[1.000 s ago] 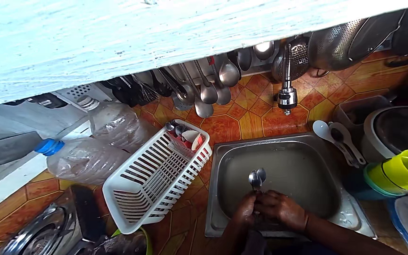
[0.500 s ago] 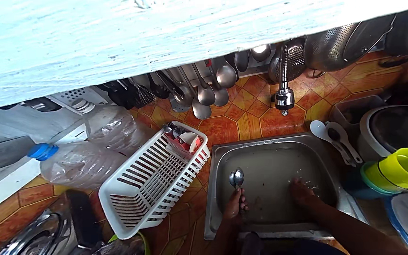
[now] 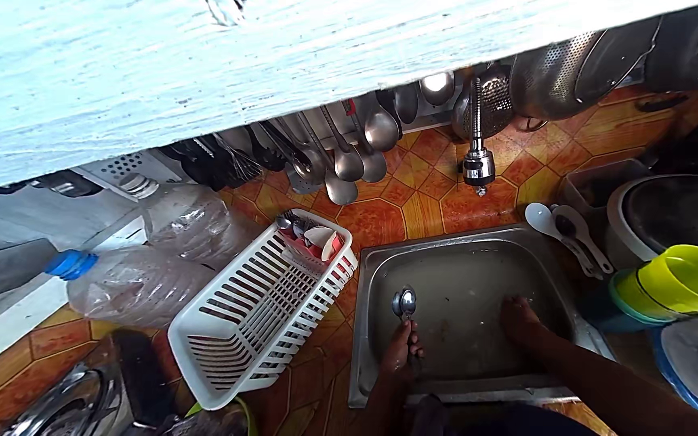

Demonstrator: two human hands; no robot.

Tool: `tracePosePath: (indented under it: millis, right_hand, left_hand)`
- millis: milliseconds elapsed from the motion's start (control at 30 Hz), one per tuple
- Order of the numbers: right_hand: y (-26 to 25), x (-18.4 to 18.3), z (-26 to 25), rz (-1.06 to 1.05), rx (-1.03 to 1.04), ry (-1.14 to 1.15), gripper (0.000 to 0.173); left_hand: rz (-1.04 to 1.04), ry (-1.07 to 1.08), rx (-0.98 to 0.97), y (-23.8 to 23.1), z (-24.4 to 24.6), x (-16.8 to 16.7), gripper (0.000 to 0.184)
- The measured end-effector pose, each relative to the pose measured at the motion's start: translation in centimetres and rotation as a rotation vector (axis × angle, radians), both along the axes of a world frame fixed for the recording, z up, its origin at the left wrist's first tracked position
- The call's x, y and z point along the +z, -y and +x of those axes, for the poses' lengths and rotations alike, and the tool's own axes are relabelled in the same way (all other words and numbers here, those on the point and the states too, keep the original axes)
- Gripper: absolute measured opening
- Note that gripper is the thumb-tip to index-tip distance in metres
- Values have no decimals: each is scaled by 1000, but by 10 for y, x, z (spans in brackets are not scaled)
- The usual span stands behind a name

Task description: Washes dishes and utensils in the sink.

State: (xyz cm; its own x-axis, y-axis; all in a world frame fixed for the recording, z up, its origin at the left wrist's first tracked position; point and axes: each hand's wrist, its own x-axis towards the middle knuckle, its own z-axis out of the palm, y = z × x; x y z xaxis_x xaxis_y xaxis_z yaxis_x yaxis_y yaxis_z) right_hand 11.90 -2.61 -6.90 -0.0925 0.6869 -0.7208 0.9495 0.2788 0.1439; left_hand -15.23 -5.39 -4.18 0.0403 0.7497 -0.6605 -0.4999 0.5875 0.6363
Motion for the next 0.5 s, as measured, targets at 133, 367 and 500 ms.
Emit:
tracePosePath:
  millis: [133,367,500]
  right_hand:
    - [3,12,5,-110,33,-16,39]
    - [-4,71,11,-128,-179,-59,29]
    - [-10,107,14,-82,-206,-68,25]
  left_hand:
    - [-7,-7,9,-1,1,2,26]
    - [-7,-10,7,0,1,3,26]
    - [1,-8,3,0,2,4,27]
